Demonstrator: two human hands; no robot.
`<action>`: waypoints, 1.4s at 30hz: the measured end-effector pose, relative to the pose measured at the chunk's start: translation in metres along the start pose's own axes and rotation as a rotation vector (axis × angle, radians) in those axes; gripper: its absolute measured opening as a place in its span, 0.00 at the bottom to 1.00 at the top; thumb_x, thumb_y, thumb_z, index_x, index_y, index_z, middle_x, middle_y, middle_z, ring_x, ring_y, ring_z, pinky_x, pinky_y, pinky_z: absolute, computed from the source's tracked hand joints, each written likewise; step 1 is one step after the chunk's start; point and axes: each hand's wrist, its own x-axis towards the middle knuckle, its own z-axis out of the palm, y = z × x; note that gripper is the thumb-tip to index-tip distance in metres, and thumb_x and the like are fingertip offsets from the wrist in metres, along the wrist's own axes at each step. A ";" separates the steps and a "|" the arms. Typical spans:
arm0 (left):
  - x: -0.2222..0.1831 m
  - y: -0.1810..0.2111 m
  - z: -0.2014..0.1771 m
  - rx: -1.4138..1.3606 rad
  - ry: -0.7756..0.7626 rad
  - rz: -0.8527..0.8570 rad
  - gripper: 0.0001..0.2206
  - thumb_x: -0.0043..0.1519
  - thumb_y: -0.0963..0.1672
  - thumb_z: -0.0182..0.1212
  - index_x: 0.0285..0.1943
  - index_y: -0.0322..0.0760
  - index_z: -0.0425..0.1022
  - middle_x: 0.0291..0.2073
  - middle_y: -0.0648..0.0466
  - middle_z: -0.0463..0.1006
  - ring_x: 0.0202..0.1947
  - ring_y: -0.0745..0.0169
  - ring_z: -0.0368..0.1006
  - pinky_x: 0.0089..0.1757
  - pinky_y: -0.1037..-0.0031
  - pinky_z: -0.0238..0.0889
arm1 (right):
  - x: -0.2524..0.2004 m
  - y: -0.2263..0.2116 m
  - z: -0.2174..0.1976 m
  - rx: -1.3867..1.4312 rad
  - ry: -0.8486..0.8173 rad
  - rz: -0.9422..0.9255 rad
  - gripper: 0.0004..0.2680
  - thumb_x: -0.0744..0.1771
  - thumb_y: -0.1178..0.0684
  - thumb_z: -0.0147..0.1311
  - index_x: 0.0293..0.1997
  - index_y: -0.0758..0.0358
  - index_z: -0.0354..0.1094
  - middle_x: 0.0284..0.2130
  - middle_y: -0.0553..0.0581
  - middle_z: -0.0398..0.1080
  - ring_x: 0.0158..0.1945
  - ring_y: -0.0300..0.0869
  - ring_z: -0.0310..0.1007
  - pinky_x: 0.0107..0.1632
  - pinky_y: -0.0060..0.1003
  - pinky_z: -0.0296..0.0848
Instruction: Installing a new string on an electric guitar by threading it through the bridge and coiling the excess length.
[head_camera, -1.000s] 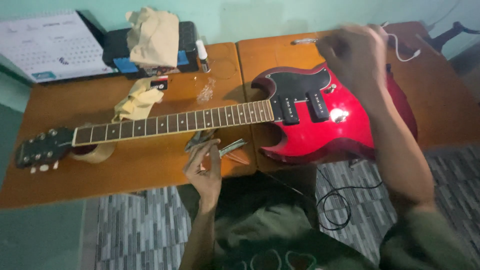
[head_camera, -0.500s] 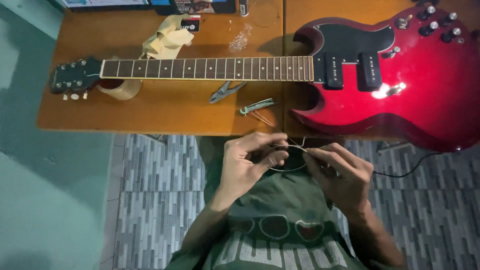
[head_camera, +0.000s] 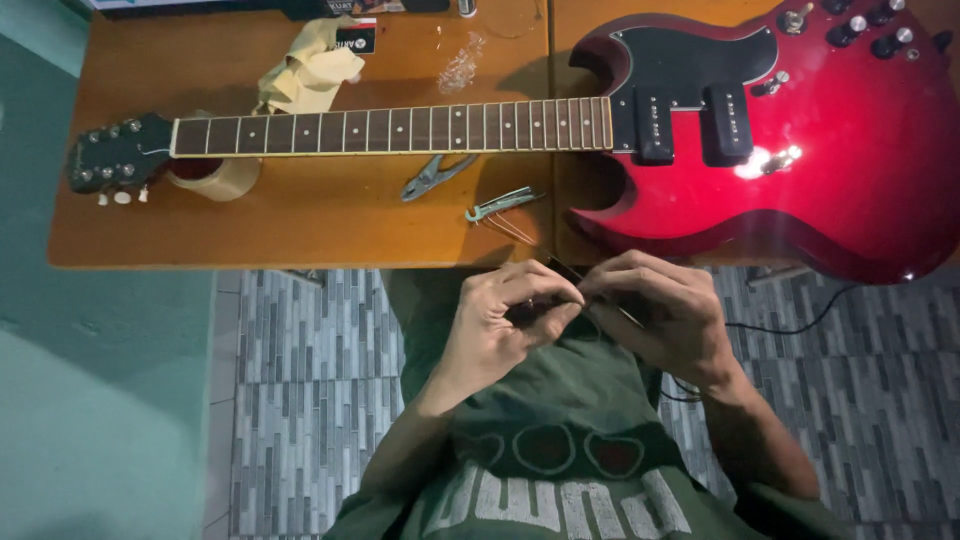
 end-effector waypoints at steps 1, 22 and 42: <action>0.000 0.000 0.000 -0.039 0.006 -0.010 0.03 0.60 0.40 0.71 0.40 0.36 0.84 0.31 0.50 0.83 0.30 0.63 0.79 0.31 0.76 0.74 | -0.002 0.004 0.001 0.008 -0.023 0.013 0.05 0.62 0.61 0.63 0.39 0.63 0.78 0.30 0.54 0.77 0.23 0.36 0.71 0.22 0.27 0.66; -0.004 0.002 0.009 0.169 0.086 -0.196 0.26 0.65 0.58 0.53 0.31 0.36 0.84 0.26 0.52 0.80 0.30 0.76 0.70 0.27 0.80 0.71 | -0.003 -0.012 0.004 -0.159 -0.033 -0.001 0.05 0.61 0.64 0.65 0.34 0.61 0.79 0.27 0.54 0.76 0.19 0.38 0.69 0.23 0.25 0.67; -0.037 -0.039 0.036 0.638 0.191 -0.100 0.03 0.54 0.48 0.68 0.34 0.60 0.80 0.34 0.76 0.76 0.26 0.80 0.75 0.33 0.89 0.74 | -0.024 -0.015 0.009 -0.304 -0.040 0.032 0.03 0.64 0.66 0.59 0.38 0.69 0.75 0.29 0.56 0.71 0.24 0.35 0.66 0.26 0.23 0.65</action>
